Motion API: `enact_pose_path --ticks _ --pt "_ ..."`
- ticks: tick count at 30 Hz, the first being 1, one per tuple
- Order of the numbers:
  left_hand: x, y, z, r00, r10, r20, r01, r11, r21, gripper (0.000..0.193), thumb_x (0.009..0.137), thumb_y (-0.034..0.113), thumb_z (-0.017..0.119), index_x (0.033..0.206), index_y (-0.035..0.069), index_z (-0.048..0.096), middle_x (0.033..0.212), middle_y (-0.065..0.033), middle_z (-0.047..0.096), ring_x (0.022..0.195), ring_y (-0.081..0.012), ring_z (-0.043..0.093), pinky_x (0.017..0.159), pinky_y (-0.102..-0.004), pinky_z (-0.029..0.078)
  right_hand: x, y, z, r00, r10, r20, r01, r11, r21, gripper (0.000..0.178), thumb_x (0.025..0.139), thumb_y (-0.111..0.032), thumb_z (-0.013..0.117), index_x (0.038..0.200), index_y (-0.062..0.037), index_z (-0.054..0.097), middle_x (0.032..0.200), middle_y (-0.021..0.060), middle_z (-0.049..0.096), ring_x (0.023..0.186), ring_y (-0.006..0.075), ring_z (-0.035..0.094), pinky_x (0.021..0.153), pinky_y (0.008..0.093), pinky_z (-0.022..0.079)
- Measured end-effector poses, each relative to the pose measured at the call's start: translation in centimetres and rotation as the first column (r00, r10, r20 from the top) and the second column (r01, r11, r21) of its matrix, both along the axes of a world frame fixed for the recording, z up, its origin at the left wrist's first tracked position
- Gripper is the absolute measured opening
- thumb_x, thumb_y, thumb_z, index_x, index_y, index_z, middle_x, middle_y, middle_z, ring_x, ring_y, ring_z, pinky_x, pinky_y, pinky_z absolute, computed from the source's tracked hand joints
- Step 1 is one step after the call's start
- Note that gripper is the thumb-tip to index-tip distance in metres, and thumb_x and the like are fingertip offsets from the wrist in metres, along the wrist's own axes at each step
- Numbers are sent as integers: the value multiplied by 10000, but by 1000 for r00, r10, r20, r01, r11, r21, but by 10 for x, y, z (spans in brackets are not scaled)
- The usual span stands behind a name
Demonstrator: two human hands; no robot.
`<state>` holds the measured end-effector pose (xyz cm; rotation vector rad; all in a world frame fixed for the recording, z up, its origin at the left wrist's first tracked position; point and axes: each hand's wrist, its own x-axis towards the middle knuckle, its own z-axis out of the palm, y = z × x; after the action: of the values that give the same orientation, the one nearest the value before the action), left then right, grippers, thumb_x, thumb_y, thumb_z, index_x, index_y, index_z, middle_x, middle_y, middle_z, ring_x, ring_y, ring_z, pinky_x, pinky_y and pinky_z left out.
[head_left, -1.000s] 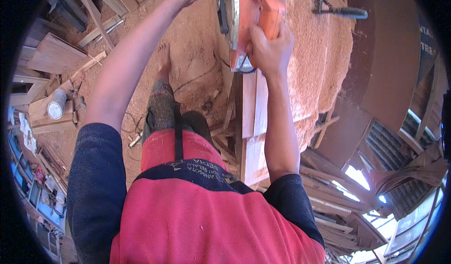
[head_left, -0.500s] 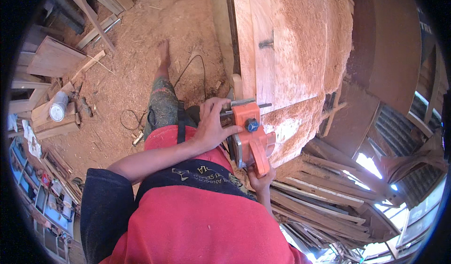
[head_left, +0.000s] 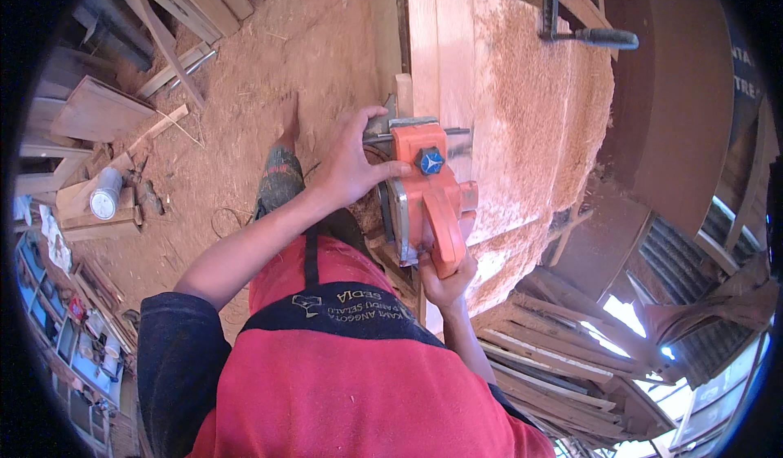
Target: The person sands the surface and edges of a wooden board using an electric sander, then uses a hammer and a metal tool to work on the board before resuming sanding.
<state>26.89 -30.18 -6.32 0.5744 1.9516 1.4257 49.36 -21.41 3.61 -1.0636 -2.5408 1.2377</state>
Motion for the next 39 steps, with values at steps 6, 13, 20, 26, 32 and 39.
enact_pose_path --ticks 6,13,20,26,32,39 --pt "-90 35 -27 997 69 -24 -68 996 65 871 627 355 933 1324 32 523 1274 -169 587 1208 -284 561 1052 -390 434 -95 34 -10 1000 19 -11 -18 998 56 240 730 -53 682 963 -7 649 749 152 639 652 298 661 614 387 520" --pt "-239 86 -6 986 40 163 -61 990 126 754 700 302 920 1259 -1 514 1187 -138 611 1039 -213 628 938 -341 512 -247 107 -32 989 102 -108 -80 978 194 347 782 -188 746 1072 -30 642 916 186 680 819 348 685 709 441 529" --pt "-144 55 -9 986 132 -105 -100 960 261 780 671 312 920 1276 -10 548 1184 -139 630 1067 -219 630 923 -347 515 -154 64 16 998 51 -23 -46 982 185 371 778 -205 758 1083 -32 636 906 182 684 782 371 689 688 446 533" --pt "108 -30 12 998 -6 -69 6 1000 -5 845 629 326 928 1294 20 506 1193 -148 547 1125 -299 541 995 -419 451 110 -24 20 987 4 162 -35 980 193 314 769 -123 728 1063 -37 655 848 168 683 751 379 688 652 426 535" --pt "181 -58 11 999 -28 16 28 999 -41 852 622 316 932 1290 30 488 1171 -157 525 1099 -312 531 987 -415 441 183 -68 18 946 -190 263 163 979 121 184 708 -102 724 857 -34 639 710 144 666 646 313 692 616 400 533" --pt "87 -25 1 1000 -12 -16 12 1000 -3 871 619 330 941 1300 22 494 1203 -147 542 1136 -281 548 998 -389 447 93 -35 3 985 -151 87 147 988 48 175 704 -87 712 842 -47 611 679 138 641 616 342 675 587 400 526"
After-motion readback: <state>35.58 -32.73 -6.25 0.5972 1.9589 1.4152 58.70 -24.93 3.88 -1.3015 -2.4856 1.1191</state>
